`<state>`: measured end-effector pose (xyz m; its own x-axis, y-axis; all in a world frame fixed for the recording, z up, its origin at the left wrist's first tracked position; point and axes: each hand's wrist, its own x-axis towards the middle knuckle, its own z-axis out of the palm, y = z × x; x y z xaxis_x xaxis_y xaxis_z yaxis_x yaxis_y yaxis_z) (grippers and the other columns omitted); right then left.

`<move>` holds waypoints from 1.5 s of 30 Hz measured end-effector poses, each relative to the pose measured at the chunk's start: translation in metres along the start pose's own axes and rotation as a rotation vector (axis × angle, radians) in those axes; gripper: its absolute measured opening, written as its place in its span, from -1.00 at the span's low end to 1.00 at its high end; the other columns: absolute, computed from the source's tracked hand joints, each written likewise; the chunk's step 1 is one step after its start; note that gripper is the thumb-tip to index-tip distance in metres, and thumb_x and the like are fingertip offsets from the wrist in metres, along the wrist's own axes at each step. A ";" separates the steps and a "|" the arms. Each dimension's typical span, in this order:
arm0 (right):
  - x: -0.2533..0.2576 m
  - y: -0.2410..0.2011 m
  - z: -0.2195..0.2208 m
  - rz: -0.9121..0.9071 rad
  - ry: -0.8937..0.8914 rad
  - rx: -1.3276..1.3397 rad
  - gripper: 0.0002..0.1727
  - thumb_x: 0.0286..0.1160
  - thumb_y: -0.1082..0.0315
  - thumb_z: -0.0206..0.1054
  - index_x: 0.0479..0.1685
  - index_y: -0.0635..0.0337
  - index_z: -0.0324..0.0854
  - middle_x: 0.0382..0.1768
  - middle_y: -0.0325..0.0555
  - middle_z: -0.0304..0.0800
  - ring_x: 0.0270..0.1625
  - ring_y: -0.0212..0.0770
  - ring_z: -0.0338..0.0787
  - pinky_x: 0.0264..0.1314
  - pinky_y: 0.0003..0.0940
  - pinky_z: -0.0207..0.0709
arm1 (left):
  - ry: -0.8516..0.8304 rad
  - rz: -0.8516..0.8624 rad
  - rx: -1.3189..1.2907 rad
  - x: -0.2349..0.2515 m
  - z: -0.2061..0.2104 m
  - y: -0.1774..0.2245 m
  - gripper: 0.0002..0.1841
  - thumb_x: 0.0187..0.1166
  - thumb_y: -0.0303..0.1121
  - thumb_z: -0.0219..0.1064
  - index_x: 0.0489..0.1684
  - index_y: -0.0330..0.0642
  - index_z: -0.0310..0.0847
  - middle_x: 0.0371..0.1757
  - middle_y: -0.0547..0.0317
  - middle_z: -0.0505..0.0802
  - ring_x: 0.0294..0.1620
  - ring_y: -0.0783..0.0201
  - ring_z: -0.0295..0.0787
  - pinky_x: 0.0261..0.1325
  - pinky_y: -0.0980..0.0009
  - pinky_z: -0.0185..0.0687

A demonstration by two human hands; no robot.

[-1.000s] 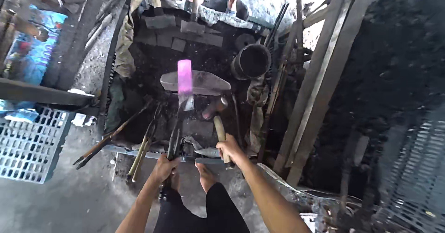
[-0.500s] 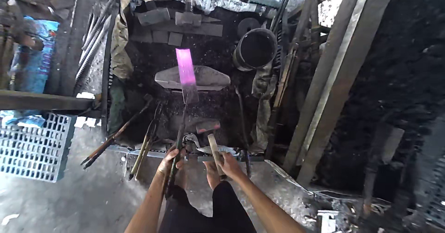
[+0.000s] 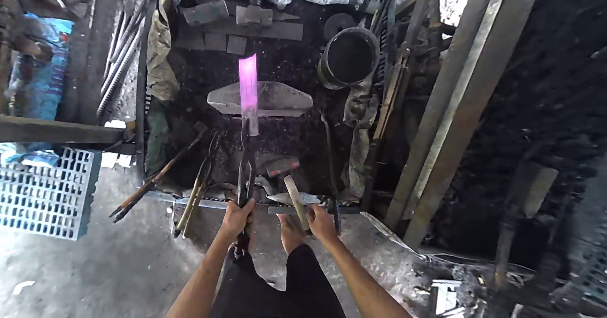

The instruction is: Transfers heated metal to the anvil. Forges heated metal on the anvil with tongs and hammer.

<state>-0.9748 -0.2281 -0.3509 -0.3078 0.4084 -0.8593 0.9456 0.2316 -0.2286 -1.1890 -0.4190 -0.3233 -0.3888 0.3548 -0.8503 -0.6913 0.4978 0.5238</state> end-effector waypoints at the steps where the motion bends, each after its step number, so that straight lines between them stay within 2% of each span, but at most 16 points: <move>1: 0.000 0.001 0.003 -0.001 0.005 0.012 -0.57 0.75 0.25 0.14 0.50 0.18 0.58 0.36 0.18 0.73 0.43 0.14 0.72 0.54 0.10 0.51 | -0.030 -0.012 -0.078 -0.001 -0.001 0.000 -0.85 0.73 -0.38 0.29 -0.10 -0.32 0.55 -0.61 0.15 0.68 -0.72 0.30 0.58 -0.60 0.40 0.62; 6: 0.004 0.004 0.011 0.007 0.025 -0.006 -0.59 0.76 0.28 0.11 0.46 0.20 0.60 0.34 0.17 0.74 0.42 0.12 0.73 0.52 0.07 0.54 | -0.123 -0.072 -0.188 -0.001 -0.013 0.003 -0.87 0.71 -0.39 0.29 -0.12 -0.29 0.55 -0.62 0.17 0.64 -0.73 0.32 0.54 -0.62 0.41 0.62; 15: 0.009 -0.004 0.014 0.038 0.023 -0.078 -0.59 0.75 0.26 0.12 0.46 0.15 0.61 0.32 0.13 0.76 0.41 0.09 0.74 0.50 0.06 0.55 | -0.197 -0.074 -0.210 0.006 -0.028 -0.002 -0.84 0.68 -0.33 0.32 -0.13 -0.28 0.59 -0.65 0.19 0.63 -0.75 0.33 0.56 -0.63 0.42 0.63; 27: 0.004 -0.024 0.024 0.102 0.066 -0.121 -0.61 0.73 0.25 0.16 0.41 0.17 0.62 0.33 0.19 0.71 0.42 0.14 0.71 0.47 0.08 0.57 | -0.507 -0.128 -0.334 -0.002 -0.063 0.010 -0.76 0.61 -0.17 0.32 -0.09 -0.16 0.59 -0.62 0.29 0.61 -0.73 0.35 0.58 -0.59 0.39 0.70; 35: 0.005 -0.029 0.032 0.139 0.106 -0.158 -0.63 0.71 0.26 0.18 0.37 0.17 0.63 0.33 0.19 0.71 0.41 0.15 0.71 0.45 0.09 0.58 | -0.547 -0.137 -0.323 0.003 -0.074 0.010 -0.76 0.62 -0.16 0.32 -0.10 -0.16 0.59 -0.61 0.26 0.61 -0.72 0.33 0.60 -0.58 0.38 0.71; 38: 0.004 -0.030 0.033 0.161 0.099 -0.183 -0.61 0.67 0.27 0.22 0.41 0.13 0.62 0.35 0.16 0.70 0.41 0.13 0.72 0.42 0.09 0.60 | -0.454 -0.102 -0.253 0.002 -0.070 0.009 -0.81 0.66 -0.24 0.31 -0.09 -0.19 0.57 -0.61 0.23 0.63 -0.72 0.32 0.59 -0.58 0.40 0.69; 41: 0.005 -0.032 0.033 0.170 0.099 -0.180 -0.59 0.61 0.29 0.28 0.42 0.13 0.61 0.37 0.18 0.69 0.40 0.15 0.73 0.41 0.11 0.61 | -0.178 -0.013 0.101 0.004 -0.058 0.008 -0.83 0.67 -0.30 0.36 -0.12 -0.22 0.55 -0.60 0.22 0.64 -0.69 0.34 0.55 -0.55 0.41 0.58; 43: 0.007 -0.035 0.033 0.187 0.099 -0.170 -0.57 0.60 0.27 0.31 0.42 0.13 0.59 0.38 0.19 0.68 0.40 0.15 0.73 0.40 0.12 0.61 | -0.030 -0.003 0.451 0.002 -0.053 0.014 -0.73 0.67 -0.21 0.34 0.08 -0.22 0.63 -0.36 0.07 0.73 -0.41 0.18 0.68 -0.25 0.15 0.66; 44: 0.008 -0.036 0.034 0.198 0.101 -0.170 -0.55 0.57 0.27 0.33 0.43 0.14 0.57 0.38 0.21 0.67 0.40 0.16 0.73 0.39 0.12 0.61 | 0.005 -0.029 0.566 0.001 -0.051 0.019 -0.68 0.69 -0.19 0.29 0.20 -0.22 0.60 -0.22 -0.02 0.77 -0.24 0.07 0.74 -0.07 0.00 0.68; 45: 0.009 -0.037 0.036 0.203 0.102 -0.168 -0.53 0.56 0.28 0.34 0.45 0.16 0.54 0.38 0.23 0.66 0.40 0.17 0.72 0.40 0.11 0.61 | 0.027 -0.048 0.626 0.001 -0.050 0.021 -0.66 0.70 -0.17 0.26 0.27 -0.20 0.58 -0.14 -0.06 0.78 -0.14 0.02 0.77 0.01 -0.07 0.68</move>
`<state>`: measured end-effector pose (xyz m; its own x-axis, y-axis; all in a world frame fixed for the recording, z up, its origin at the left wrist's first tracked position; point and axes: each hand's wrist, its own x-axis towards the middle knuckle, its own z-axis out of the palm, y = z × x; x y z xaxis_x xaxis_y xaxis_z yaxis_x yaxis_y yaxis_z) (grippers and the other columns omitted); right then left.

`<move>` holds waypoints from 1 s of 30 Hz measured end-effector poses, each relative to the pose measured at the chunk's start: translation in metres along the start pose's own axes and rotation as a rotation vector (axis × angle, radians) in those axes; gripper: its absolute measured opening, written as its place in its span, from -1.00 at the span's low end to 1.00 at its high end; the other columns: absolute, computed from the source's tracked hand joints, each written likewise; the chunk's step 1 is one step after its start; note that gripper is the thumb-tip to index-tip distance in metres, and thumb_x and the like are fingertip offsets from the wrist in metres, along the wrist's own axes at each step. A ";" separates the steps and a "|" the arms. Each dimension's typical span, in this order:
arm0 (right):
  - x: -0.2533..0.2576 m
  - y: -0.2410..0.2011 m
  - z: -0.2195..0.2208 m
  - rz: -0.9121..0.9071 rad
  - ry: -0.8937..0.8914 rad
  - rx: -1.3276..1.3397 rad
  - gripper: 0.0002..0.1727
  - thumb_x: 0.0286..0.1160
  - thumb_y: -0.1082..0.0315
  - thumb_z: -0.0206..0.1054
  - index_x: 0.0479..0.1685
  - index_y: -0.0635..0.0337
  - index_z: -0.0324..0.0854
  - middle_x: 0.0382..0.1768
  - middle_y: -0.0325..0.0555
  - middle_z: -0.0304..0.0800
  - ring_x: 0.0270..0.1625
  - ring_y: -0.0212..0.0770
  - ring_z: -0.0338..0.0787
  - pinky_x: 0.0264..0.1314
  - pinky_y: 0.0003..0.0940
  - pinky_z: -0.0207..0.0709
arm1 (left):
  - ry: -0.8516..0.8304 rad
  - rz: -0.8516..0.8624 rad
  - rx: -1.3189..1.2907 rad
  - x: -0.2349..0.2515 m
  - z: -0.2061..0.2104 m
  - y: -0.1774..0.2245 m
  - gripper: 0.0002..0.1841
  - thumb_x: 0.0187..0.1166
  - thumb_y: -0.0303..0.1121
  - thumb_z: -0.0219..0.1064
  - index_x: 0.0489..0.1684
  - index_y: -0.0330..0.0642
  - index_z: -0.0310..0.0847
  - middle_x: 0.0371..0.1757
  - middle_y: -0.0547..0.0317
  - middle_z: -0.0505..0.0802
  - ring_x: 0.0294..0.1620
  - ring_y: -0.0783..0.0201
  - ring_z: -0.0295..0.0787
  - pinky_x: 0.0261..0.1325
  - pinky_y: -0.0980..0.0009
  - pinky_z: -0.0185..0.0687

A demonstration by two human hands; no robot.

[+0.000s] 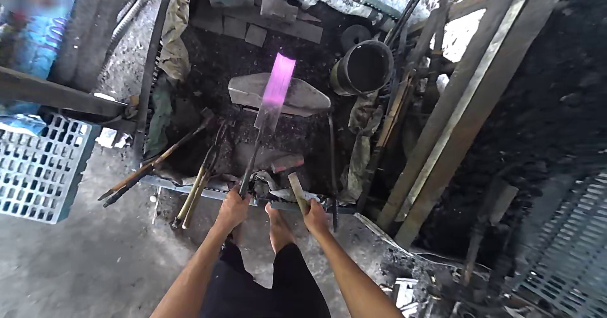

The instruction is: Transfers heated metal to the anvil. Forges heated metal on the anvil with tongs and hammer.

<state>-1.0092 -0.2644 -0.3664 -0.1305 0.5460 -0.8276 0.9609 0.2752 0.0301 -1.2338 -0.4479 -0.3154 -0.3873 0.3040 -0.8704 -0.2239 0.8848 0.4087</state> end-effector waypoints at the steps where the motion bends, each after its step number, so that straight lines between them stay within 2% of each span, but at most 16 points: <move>1: 0.000 -0.002 0.000 0.008 -0.002 -0.003 -0.51 0.57 0.27 0.34 0.47 0.18 0.51 0.40 0.23 0.65 0.42 0.16 0.72 0.41 0.10 0.61 | 0.014 -0.010 0.029 0.000 0.000 0.001 -0.66 0.71 -0.17 0.25 0.28 -0.18 0.57 -0.12 -0.07 0.78 -0.12 0.00 0.77 0.02 -0.08 0.67; 5: -0.002 -0.004 -0.001 -0.005 0.010 0.006 -0.52 0.66 0.22 0.28 0.50 0.20 0.48 0.40 0.24 0.65 0.39 0.16 0.74 0.41 0.08 0.62 | 0.049 -0.028 0.070 -0.002 0.000 0.002 -0.58 0.71 -0.16 0.25 0.42 -0.18 0.51 -0.05 -0.13 0.81 -0.03 -0.08 0.80 0.09 -0.15 0.68; 6: -0.002 -0.003 -0.001 -0.015 0.014 0.015 -0.52 0.66 0.22 0.27 0.49 0.21 0.49 0.39 0.25 0.65 0.38 0.16 0.74 0.41 0.09 0.62 | 0.068 -0.028 0.065 -0.003 0.001 0.001 -0.53 0.70 -0.16 0.27 0.50 -0.19 0.45 -0.01 -0.16 0.81 0.00 -0.10 0.81 0.12 -0.17 0.68; 8: -0.002 -0.001 0.000 -0.027 0.022 0.016 -0.53 0.65 0.23 0.27 0.48 0.20 0.51 0.40 0.24 0.64 0.39 0.16 0.73 0.40 0.07 0.62 | 0.118 -0.039 0.052 -0.007 0.004 0.001 -0.35 0.67 -0.15 0.32 0.69 -0.18 0.18 0.03 -0.19 0.82 0.02 -0.13 0.85 0.13 -0.16 0.72; 10: -0.004 0.000 0.001 -0.054 0.061 0.004 -0.55 0.62 0.25 0.30 0.45 0.18 0.56 0.40 0.23 0.63 0.40 0.15 0.72 0.41 0.04 0.63 | 0.167 -0.054 0.048 -0.012 0.007 0.003 -0.28 0.64 -0.17 0.35 0.71 -0.18 0.04 -0.03 -0.17 0.82 -0.05 -0.11 0.86 0.07 -0.13 0.75; 12: -0.007 0.001 0.001 -0.088 0.119 -0.002 -0.56 0.58 0.29 0.31 0.42 0.18 0.60 0.40 0.23 0.63 0.40 0.16 0.71 0.40 0.03 0.63 | 0.153 -0.037 0.079 -0.015 0.005 0.004 -0.33 0.65 -0.21 0.33 0.69 -0.16 0.10 0.00 -0.19 0.82 -0.01 -0.13 0.86 0.09 -0.17 0.73; 14: -0.011 -0.001 -0.001 -0.105 0.140 0.007 -0.56 0.56 0.32 0.31 0.42 0.17 0.60 0.43 0.23 0.61 0.41 0.16 0.71 0.40 0.03 0.64 | 0.114 0.040 0.085 -0.013 0.002 0.000 -0.50 0.67 -0.28 0.29 0.56 -0.15 0.33 0.02 -0.20 0.81 0.02 -0.14 0.83 0.12 -0.19 0.70; 17: -0.014 -0.005 -0.007 -0.100 0.126 0.030 -0.57 0.57 0.32 0.30 0.42 0.16 0.59 0.41 0.22 0.62 0.41 0.15 0.71 0.41 0.03 0.62 | 0.100 0.131 -0.006 -0.008 0.000 -0.007 -0.63 0.63 -0.34 0.30 0.38 -0.13 0.48 -0.10 -0.03 0.81 -0.16 0.05 0.82 -0.04 -0.04 0.75; 18: -0.014 -0.006 -0.008 -0.091 0.116 0.030 -0.57 0.59 0.30 0.29 0.43 0.16 0.59 0.41 0.22 0.62 0.42 0.15 0.70 0.42 0.02 0.61 | 0.098 0.142 -0.038 -0.008 -0.001 -0.007 -0.64 0.59 -0.38 0.31 0.34 -0.13 0.51 -0.11 0.03 0.82 -0.20 0.12 0.83 -0.09 0.02 0.78; 21: -0.011 -0.004 -0.007 -0.082 0.109 0.021 -0.56 0.62 0.28 0.27 0.46 0.16 0.58 0.43 0.24 0.60 0.46 0.17 0.66 0.46 0.03 0.58 | 0.089 0.173 -0.128 -0.013 -0.006 -0.009 -0.61 0.48 -0.48 0.37 0.30 -0.16 0.56 -0.01 0.09 0.86 -0.09 0.20 0.82 0.00 0.12 0.74; 24: -0.030 -0.003 -0.006 -0.156 0.148 0.086 -0.55 0.64 0.27 0.27 0.45 0.24 0.59 0.43 0.27 0.60 0.44 0.19 0.68 0.48 0.02 0.58 | 0.074 0.176 -0.135 -0.034 -0.005 -0.018 -0.59 0.43 -0.43 0.44 0.27 -0.21 0.59 -0.09 0.07 0.81 -0.16 0.22 0.76 -0.04 0.14 0.69; 26: -0.064 -0.006 -0.010 -0.258 0.049 0.186 -0.52 0.69 0.17 0.24 0.44 0.28 0.59 0.44 0.27 0.62 0.46 0.16 0.67 0.54 0.02 0.54 | 0.045 0.158 -0.136 -0.059 -0.002 -0.027 -0.63 0.45 -0.38 0.46 0.21 -0.20 0.62 -0.14 0.10 0.82 -0.19 0.24 0.76 -0.04 0.15 0.70; 28: -0.099 -0.007 -0.004 -0.423 -0.070 0.356 -0.48 0.67 0.09 0.28 0.38 0.35 0.62 0.39 0.27 0.67 0.45 0.12 0.69 0.59 0.00 0.51 | 0.006 0.146 -0.155 -0.084 0.006 -0.030 -0.63 0.41 -0.43 0.46 0.20 -0.20 0.62 -0.14 0.12 0.85 -0.21 0.26 0.78 -0.07 0.18 0.72; 29: -0.114 -0.009 0.000 -0.490 -0.123 0.467 -0.46 0.62 0.06 0.34 0.32 0.38 0.65 0.35 0.27 0.70 0.38 0.09 0.73 0.53 -0.02 0.57 | -0.010 0.147 -0.159 -0.096 0.012 -0.028 -0.63 0.41 -0.44 0.46 0.20 -0.21 0.61 -0.17 0.13 0.84 -0.25 0.27 0.77 -0.11 0.21 0.73; 30: -0.131 -0.013 0.000 -0.530 -0.191 0.604 -0.41 0.58 0.05 0.39 0.34 0.41 0.61 0.36 0.27 0.69 0.34 0.05 0.76 0.47 -0.06 0.62 | -0.024 0.162 -0.156 -0.107 0.020 -0.022 -0.62 0.43 -0.43 0.46 0.22 -0.22 0.59 -0.16 0.12 0.82 -0.24 0.27 0.75 -0.09 0.21 0.71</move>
<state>-1.0045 -0.3394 -0.2590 -0.6119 0.3048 -0.7299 0.7564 -0.0443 -0.6526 -1.1694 -0.4931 -0.2367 -0.4088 0.4473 -0.7955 -0.2973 0.7588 0.5795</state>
